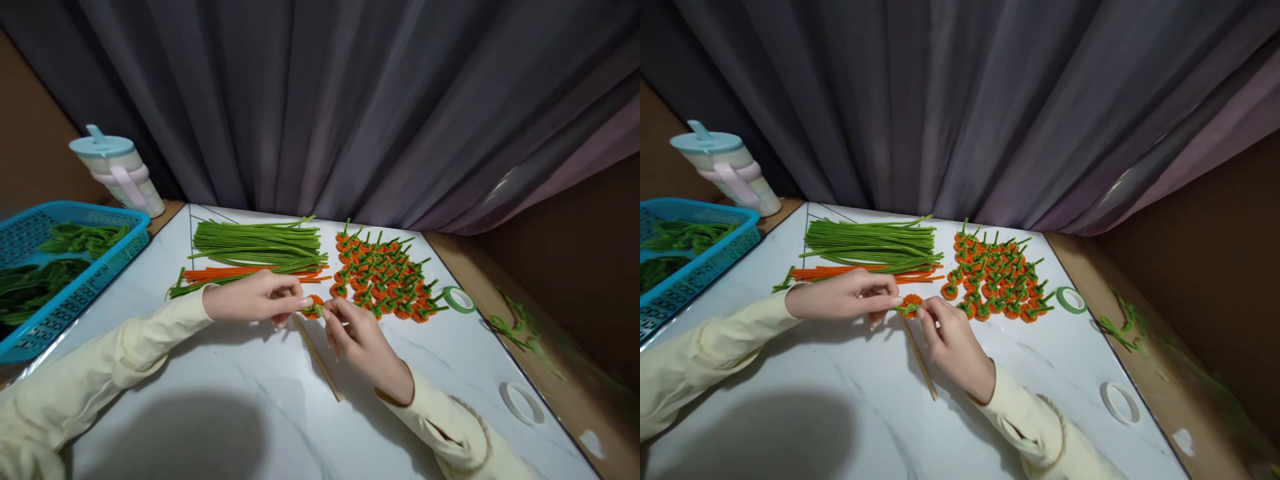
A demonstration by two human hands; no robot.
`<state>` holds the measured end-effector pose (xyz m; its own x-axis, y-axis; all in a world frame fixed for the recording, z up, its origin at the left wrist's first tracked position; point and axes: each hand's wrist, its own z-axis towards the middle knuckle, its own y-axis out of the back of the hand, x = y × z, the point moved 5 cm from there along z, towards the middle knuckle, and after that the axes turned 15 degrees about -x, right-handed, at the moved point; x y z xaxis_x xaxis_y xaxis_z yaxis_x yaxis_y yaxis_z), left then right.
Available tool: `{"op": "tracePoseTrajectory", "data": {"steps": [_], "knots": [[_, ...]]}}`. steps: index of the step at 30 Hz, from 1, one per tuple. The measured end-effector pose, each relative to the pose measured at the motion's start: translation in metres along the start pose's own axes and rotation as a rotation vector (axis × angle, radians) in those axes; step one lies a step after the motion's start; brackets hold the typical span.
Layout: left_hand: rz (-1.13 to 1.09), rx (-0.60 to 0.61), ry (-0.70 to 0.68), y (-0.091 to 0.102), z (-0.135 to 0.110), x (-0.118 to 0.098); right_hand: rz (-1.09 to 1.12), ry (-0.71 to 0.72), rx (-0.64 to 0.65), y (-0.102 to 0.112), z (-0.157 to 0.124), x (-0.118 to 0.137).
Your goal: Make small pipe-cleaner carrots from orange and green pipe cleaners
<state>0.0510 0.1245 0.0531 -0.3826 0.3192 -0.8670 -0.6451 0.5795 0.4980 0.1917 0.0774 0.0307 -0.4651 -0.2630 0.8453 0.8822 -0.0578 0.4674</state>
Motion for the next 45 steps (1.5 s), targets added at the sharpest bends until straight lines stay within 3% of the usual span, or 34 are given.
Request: {"op": "tracePoseTrajectory", "data": {"steps": [3, 6, 9, 11, 14, 21, 24, 27, 30, 33, 41, 45], "knots": [[0.079, -0.006, 0.047, -0.001, -0.002, 0.002, -0.125, 0.158, -0.036, 0.002, 0.0, 0.007], [0.306, -0.114, -0.028, 0.001, -0.005, 0.004, -0.204, 0.271, -0.03, 0.001, -0.001, 0.01], [0.45, -0.087, -0.086, 0.001, -0.009, 0.005, -0.252, 0.321, 0.028, -0.004, -0.005, 0.009], [0.393, 0.001, -0.057, -0.001, -0.01, 0.009, -0.276, 0.326, 0.076, -0.008, -0.007, 0.009], [0.134, 0.068, 0.08, -0.006, -0.005, 0.015, -0.282, 0.324, 0.112, -0.011, -0.01, 0.01], [-0.301, 0.169, 0.299, -0.021, 0.006, 0.032, -0.27, 0.335, 0.061, -0.006, -0.002, 0.005], [-0.467, 0.203, 0.367, -0.02, 0.007, 0.035, -0.418, 0.523, 0.062, -0.001, -0.001, 0.009], [-0.604, 0.269, 0.472, -0.02, 0.005, 0.035, -0.681, 0.854, 0.037, 0.001, -0.006, 0.018], [-0.643, 0.31, 0.524, -0.022, 0.004, 0.033, -0.822, 1.082, 0.034, -0.002, -0.012, 0.023], [-0.656, 0.306, 0.538, -0.025, 0.004, 0.033, -0.86, 1.169, 0.021, -0.006, -0.015, 0.023], [-0.604, 0.17, 0.518, -0.027, 0.003, 0.027, -0.857, 1.2, 0.02, -0.007, -0.015, 0.016], [-0.538, 0.1, 0.433, -0.025, 0.003, 0.022, -0.798, 1.167, -0.007, -0.006, -0.015, 0.016]]}}
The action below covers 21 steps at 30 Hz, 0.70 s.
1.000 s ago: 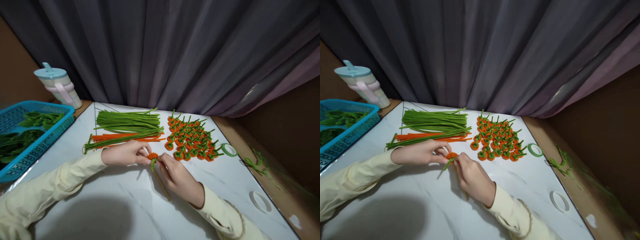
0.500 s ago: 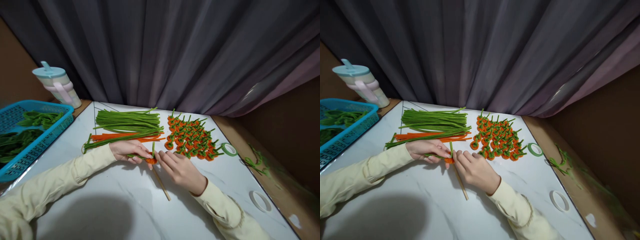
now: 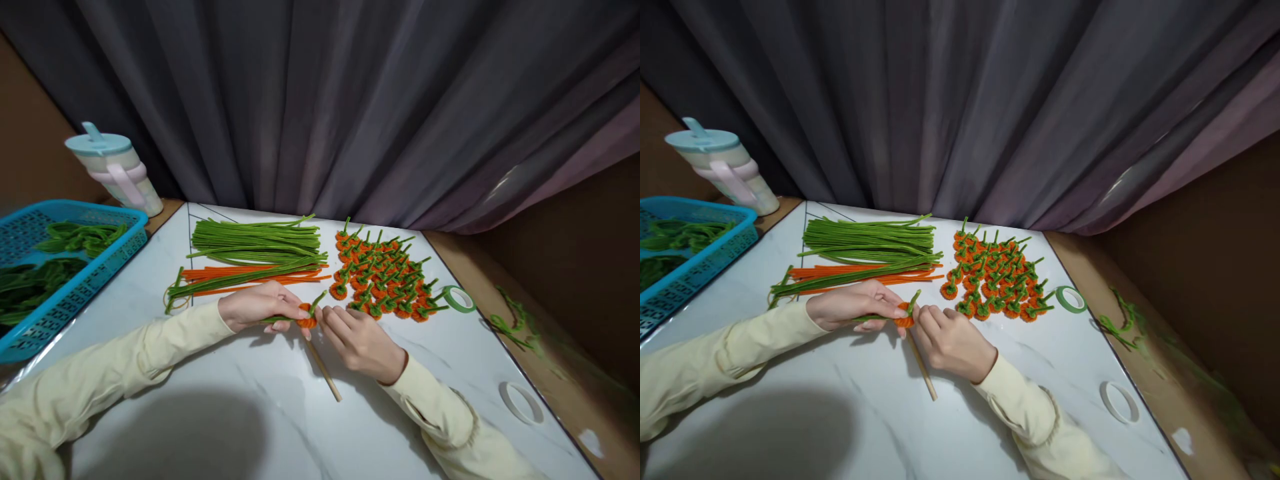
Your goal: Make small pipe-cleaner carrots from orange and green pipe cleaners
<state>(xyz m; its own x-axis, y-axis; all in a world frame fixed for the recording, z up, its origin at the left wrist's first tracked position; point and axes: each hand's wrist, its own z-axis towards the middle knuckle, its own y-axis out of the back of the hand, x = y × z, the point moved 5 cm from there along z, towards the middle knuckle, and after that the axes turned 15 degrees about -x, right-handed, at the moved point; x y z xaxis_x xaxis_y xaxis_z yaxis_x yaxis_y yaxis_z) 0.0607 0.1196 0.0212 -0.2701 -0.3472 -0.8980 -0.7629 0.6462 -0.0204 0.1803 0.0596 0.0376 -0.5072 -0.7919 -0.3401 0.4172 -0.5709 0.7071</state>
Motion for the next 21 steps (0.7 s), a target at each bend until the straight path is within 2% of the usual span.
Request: {"op": "tracePoseTrajectory", "data": {"steps": [3, 8, 12, 15, 17, 21], "knots": [[0.028, -0.015, -0.063, 0.0, -0.001, -0.001, 0.034, -0.079, -0.025, 0.001, -0.001, -0.002], [0.039, -0.027, -0.093, -0.001, -0.003, -0.001, 0.087, -0.188, -0.044, 0.001, -0.003, -0.006], [-0.01, -0.028, -0.105, 0.001, 0.004, 0.004, 0.067, -0.155, -0.035, -0.001, -0.007, -0.008], [-0.09, -0.007, -0.076, 0.002, 0.016, 0.016, 0.054, -0.121, -0.05, -0.01, -0.014, -0.009], [-0.14, -0.028, -0.06, 0.004, 0.024, 0.025, 0.092, -0.208, -0.086, -0.018, -0.022, -0.011], [-0.208, -0.133, -0.098, 0.007, 0.032, 0.035, 0.204, -0.547, -0.205, -0.029, -0.038, -0.017]]}}
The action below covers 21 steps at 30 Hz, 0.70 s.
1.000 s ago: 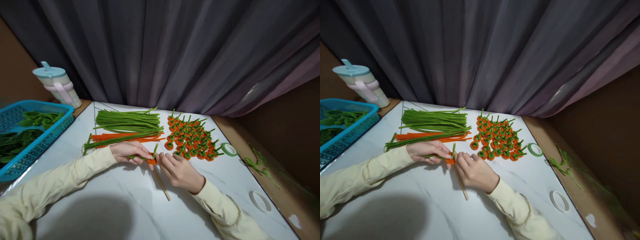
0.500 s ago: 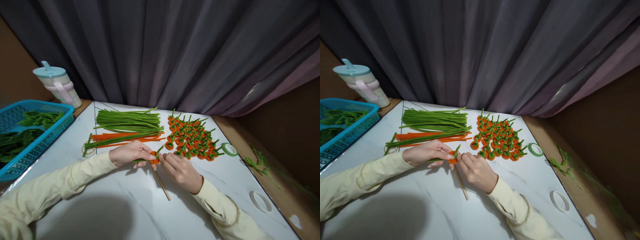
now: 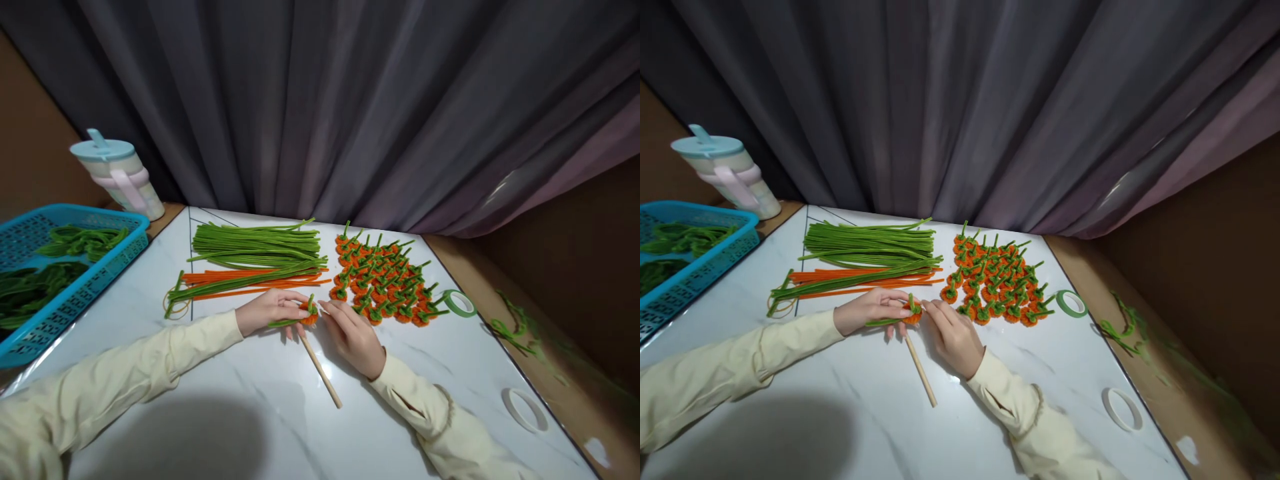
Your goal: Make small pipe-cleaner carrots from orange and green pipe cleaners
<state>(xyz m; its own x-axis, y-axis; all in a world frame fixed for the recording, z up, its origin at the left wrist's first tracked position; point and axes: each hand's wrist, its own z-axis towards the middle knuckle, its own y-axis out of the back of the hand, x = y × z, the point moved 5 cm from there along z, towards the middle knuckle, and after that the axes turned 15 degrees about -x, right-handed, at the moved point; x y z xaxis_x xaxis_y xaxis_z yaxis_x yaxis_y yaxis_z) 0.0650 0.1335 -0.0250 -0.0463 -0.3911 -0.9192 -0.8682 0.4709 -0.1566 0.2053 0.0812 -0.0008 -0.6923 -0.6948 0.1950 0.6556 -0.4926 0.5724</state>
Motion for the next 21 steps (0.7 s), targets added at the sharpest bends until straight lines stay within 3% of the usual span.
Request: {"op": "tracePoseTrajectory", "data": {"steps": [3, 8, 16, 21], "knots": [[-0.029, -0.015, -0.026, 0.001, 0.0, 0.003, 0.021, -0.001, -0.054, 0.001, -0.004, 0.001], [-0.057, -0.01, -0.014, 0.003, 0.001, 0.006, -0.057, 0.131, 0.079, -0.004, -0.005, 0.006], [-0.098, -0.096, 0.029, 0.007, 0.001, 0.013, 0.302, -0.222, 0.102, -0.01, -0.002, -0.003], [-0.117, -0.088, 0.031, 0.008, 0.002, 0.014, 0.319, -0.254, 0.157, -0.013, -0.004, -0.004]]}}
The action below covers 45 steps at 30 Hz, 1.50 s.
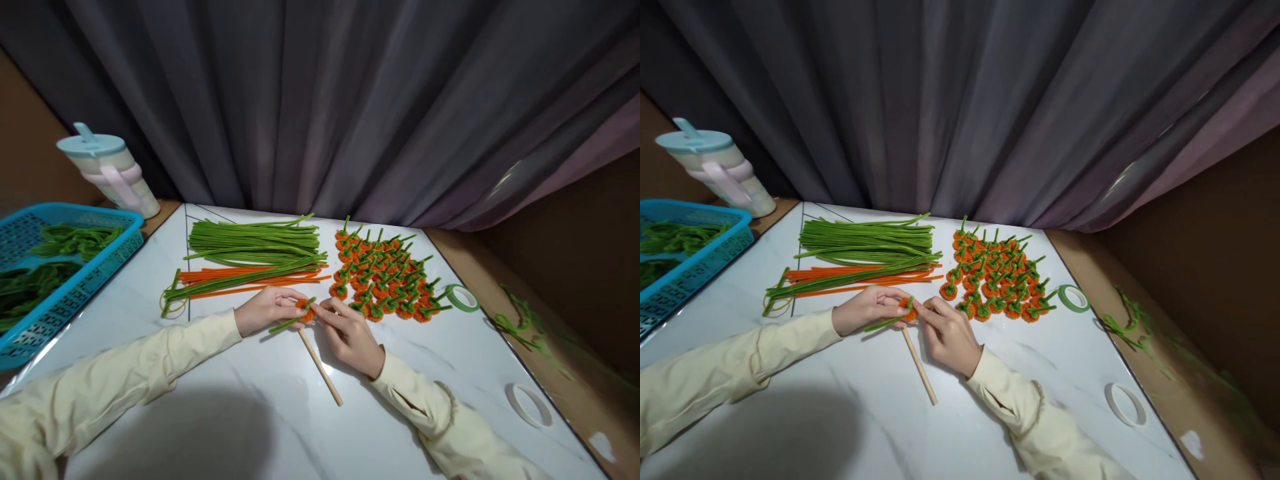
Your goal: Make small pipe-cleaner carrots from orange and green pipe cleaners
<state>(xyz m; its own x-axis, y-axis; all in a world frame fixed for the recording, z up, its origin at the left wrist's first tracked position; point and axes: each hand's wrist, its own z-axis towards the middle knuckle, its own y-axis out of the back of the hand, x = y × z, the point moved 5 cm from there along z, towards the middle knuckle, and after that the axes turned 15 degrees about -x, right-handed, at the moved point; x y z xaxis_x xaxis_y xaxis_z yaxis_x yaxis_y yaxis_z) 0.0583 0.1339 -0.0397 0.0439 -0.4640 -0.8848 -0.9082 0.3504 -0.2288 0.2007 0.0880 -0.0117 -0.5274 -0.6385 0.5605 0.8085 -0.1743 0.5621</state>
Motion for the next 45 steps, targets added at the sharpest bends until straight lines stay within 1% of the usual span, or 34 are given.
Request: {"op": "tracePoseTrajectory", "data": {"steps": [3, 6, 8, 9, 15, 17, 20, 25, 26, 28, 32, 35, 37, 39, 42, 45], "knots": [[-0.045, 0.042, 0.02, -0.001, 0.001, -0.004, -0.02, 0.018, 0.017, 0.0, -0.001, 0.001], [-0.111, 0.129, 0.118, -0.002, 0.001, -0.005, -0.054, 0.024, 0.028, 0.0, 0.0, 0.002], [-0.135, 0.164, 0.179, -0.002, 0.003, -0.004, -0.081, 0.021, 0.042, 0.0, 0.0, 0.001], [-0.136, 0.172, 0.188, -0.001, 0.004, -0.004, -0.094, 0.02, 0.049, 0.0, 0.0, 0.001], [-0.065, 0.234, 0.105, 0.0, 0.005, -0.003, -0.145, 0.014, 0.062, 0.0, 0.001, -0.001], [-0.075, 0.232, 0.088, 0.0, 0.004, -0.003, -0.138, 0.022, 0.051, 0.0, 0.0, -0.001], [-0.1, 0.216, 0.087, 0.001, 0.004, -0.002, -0.115, 0.034, 0.005, 0.002, 0.0, -0.001], [-0.111, 0.188, 0.079, 0.001, 0.003, -0.006, -0.064, 0.012, -0.211, 0.015, 0.001, 0.001], [-0.105, 0.169, 0.068, 0.001, 0.002, -0.007, -0.055, -0.002, -0.229, 0.016, 0.001, 0.001], [-0.092, 0.118, 0.048, 0.002, 0.001, -0.009, -0.056, -0.016, -0.187, 0.015, 0.0, 0.002], [-0.069, 0.012, -0.021, 0.004, 0.002, -0.012, -0.146, 0.001, 0.052, 0.002, -0.003, 0.008], [0.014, 0.011, -0.115, 0.003, 0.003, -0.012, -0.267, -0.008, 0.172, -0.008, -0.004, 0.012], [0.067, 0.031, -0.165, 0.001, 0.003, -0.012, -0.33, -0.018, 0.218, -0.011, -0.004, 0.015], [0.089, 0.036, -0.181, 0.001, 0.002, -0.012, -0.369, -0.038, 0.257, -0.012, -0.002, 0.016], [0.074, 0.03, -0.161, 0.002, 0.002, -0.012, -0.374, -0.107, 0.299, -0.009, 0.001, 0.016], [0.019, 0.043, -0.136, 0.003, 0.001, -0.014, -0.332, -0.178, 0.29, -0.006, 0.003, 0.019]]}}
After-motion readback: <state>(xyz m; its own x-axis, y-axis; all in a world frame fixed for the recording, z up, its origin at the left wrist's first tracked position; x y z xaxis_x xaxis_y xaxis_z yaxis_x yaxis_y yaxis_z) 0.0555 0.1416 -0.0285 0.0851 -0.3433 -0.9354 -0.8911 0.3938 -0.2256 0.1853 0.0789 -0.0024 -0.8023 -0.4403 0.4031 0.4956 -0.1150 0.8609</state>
